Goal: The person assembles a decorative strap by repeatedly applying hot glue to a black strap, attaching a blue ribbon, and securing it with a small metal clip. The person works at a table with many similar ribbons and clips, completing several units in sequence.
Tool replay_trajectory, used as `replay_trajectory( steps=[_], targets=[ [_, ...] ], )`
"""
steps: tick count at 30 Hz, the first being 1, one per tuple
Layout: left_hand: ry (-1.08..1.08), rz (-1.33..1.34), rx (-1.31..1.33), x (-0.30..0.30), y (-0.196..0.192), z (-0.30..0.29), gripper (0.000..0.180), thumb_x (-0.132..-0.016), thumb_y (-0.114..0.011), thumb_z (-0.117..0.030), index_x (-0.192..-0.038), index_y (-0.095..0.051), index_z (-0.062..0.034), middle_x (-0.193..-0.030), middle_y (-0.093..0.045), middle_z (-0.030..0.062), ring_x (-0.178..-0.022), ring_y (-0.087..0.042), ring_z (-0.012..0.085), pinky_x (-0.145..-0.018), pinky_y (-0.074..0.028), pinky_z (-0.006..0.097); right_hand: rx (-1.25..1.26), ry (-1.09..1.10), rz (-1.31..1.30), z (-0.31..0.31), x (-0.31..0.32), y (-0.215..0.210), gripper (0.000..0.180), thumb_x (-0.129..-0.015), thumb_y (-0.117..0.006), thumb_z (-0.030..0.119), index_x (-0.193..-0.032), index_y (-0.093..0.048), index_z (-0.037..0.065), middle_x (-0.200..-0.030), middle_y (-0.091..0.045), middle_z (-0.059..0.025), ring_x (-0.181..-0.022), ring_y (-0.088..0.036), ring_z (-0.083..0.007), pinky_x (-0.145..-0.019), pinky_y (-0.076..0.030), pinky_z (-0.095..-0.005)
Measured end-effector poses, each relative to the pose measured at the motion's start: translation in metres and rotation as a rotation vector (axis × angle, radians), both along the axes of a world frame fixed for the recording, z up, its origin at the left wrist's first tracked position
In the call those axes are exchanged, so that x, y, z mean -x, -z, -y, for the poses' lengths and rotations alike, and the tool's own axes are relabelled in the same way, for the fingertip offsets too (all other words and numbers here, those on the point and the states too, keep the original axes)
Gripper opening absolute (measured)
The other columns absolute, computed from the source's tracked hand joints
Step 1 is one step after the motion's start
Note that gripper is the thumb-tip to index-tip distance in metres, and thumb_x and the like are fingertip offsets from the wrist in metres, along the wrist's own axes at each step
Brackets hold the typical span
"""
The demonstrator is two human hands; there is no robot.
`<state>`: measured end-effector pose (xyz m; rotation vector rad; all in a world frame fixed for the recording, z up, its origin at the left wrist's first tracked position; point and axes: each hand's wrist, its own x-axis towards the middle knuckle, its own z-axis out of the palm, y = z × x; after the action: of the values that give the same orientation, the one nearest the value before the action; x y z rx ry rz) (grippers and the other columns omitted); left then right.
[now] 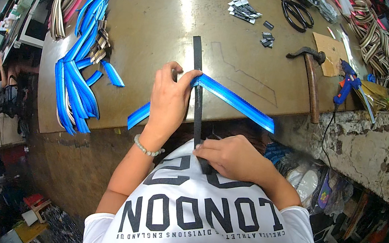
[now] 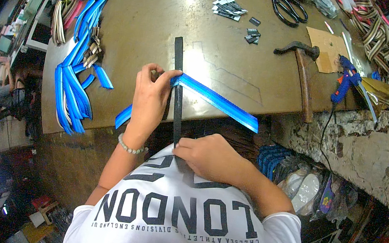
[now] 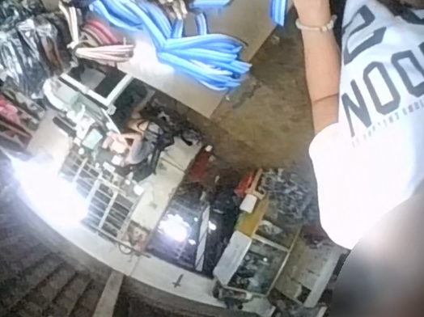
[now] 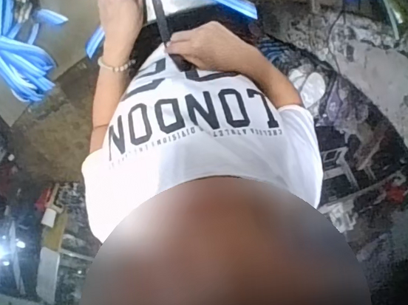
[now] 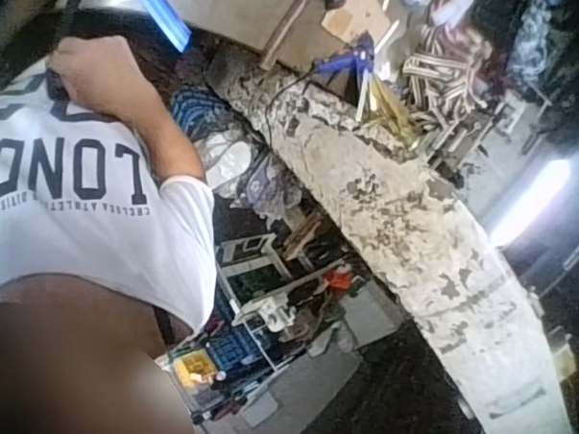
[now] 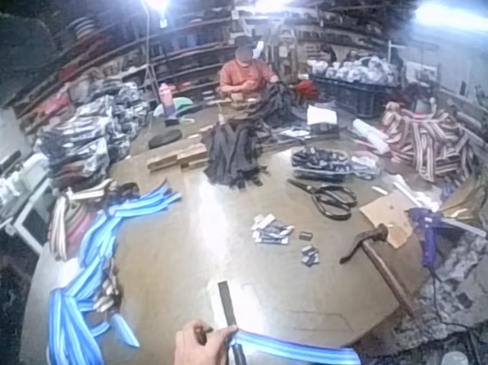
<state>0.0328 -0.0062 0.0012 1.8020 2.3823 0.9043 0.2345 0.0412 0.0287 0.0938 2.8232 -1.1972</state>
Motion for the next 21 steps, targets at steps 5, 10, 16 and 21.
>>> replay_trajectory(
  steps=[5,10,16,21],
  targets=[
    [0.038,0.030,-0.050,0.004,0.003,-0.002,0.029,-0.085,-0.065,0.000,-0.112,-0.065,-0.0108,-0.108,-0.054,0.0140,-0.096,-0.055,0.0323,-0.082,-0.047,0.043,0.396,0.169,0.154,-0.045,-0.048,-0.024,0.047,-0.081,-0.071,0.008,-0.127,-0.061,0.006,-0.111,-0.072,-0.0134,-0.083,-0.073,-0.0259,-0.073,-0.059,-0.0358],
    [-0.012,0.145,-0.188,0.005,0.004,-0.007,0.018,-0.088,-0.062,0.004,-0.105,-0.056,0.0016,-0.102,-0.054,0.0173,-0.088,-0.058,0.0318,-0.079,-0.048,0.040,-0.256,1.813,-0.290,-0.151,-0.174,0.015,0.035,-0.085,-0.080,0.033,-0.089,-0.062,0.003,-0.072,-0.053,0.0007,-0.062,-0.048,-0.0104,-0.066,-0.044,-0.0255],
    [-0.031,0.269,-0.115,-0.007,-0.001,0.014,0.013,-0.089,-0.064,-0.003,-0.100,-0.059,0.0002,-0.096,-0.056,0.0160,-0.089,-0.057,0.0334,-0.078,-0.047,0.041,-0.463,1.741,-0.514,-0.245,-0.204,0.069,0.050,-0.087,-0.076,0.042,-0.107,-0.057,-0.001,-0.092,-0.066,-0.0107,-0.075,-0.066,-0.0160,-0.067,-0.053,-0.0308],
    [-0.008,0.134,-0.148,0.002,0.007,0.004,0.015,-0.088,-0.067,-0.006,-0.102,-0.063,0.0003,-0.094,-0.057,0.0143,-0.088,-0.055,0.0321,-0.078,-0.047,0.041,-0.104,1.511,-0.527,-0.197,-0.095,-0.017,0.042,-0.092,-0.072,0.033,-0.116,-0.055,0.004,-0.089,-0.068,-0.0055,-0.062,-0.061,-0.0097,-0.050,-0.048,-0.0245]
  ],
)
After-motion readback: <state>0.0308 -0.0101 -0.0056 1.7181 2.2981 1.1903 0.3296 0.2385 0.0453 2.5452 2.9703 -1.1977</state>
